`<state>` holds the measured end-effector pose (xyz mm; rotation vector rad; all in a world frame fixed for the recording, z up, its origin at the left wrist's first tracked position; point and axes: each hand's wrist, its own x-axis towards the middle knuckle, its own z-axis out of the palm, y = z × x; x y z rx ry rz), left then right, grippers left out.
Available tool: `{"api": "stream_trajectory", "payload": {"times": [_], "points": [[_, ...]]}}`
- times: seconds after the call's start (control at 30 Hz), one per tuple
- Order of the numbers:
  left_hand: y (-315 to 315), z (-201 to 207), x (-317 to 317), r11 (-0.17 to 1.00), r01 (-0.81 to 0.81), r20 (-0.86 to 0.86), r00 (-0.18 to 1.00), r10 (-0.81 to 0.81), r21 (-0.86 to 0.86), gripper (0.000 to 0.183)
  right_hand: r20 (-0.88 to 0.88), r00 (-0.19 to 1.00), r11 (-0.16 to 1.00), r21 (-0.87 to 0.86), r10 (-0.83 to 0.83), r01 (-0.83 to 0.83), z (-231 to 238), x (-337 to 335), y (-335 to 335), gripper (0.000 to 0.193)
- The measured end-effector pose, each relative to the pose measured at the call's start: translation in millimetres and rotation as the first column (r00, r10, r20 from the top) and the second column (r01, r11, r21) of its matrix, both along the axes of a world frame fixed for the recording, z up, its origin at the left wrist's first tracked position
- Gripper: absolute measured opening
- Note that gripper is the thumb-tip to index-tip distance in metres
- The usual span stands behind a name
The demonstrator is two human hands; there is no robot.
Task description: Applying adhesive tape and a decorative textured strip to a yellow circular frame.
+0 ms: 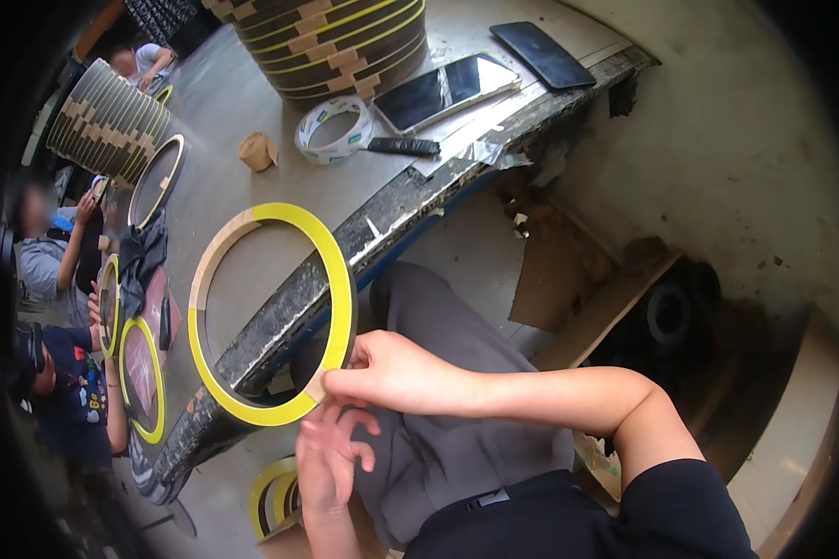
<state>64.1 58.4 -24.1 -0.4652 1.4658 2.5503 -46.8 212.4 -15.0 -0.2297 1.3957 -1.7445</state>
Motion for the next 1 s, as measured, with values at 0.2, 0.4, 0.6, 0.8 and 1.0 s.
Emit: {"api": "stream_trajectory", "payload": {"times": [0.2, 0.4, 0.6, 0.8, 1.0], "points": [[15.0, 11.4, -15.2, 0.963, -0.257, 0.046, 0.964, 0.261, -0.079, 0.028, -0.007, 1.0, 0.997, -0.077, 0.001, -0.002, 2.7, -2.2, 1.2, 0.029], [21.9, 12.7, -20.3, 0.937, -0.309, 0.067, 0.944, 0.323, -0.162, 0.028, -0.128, 0.95, 0.94, 0.23, 0.285, -0.251, 12.8, -20.7, 11.1, 0.041], [28.2, 17.5, -18.1, 0.931, -0.34, 0.05, 0.936, 0.349, -0.133, 0.027, -0.969, 0.14, 0.666, 0.241, 0.203, 0.706, 58.7, -110.8, 34.3, 0.023], [22.0, 7.8, -19.4, 0.956, -0.291, 0.021, 0.956, 0.292, -0.045, 0.023, -0.773, 0.052, 0.496, 0.455, 0.632, 0.739, 42.9, -166.8, 15.2, 0.02], [12.8, 7.4, -14.7, 0.962, -0.271, 0.036, 0.962, 0.27, 0.045, 0.021, -0.777, -0.327, 0.833, 0.432, 0.538, 0.345, 116.0, -35.3, 68.8, 0.02]]}}
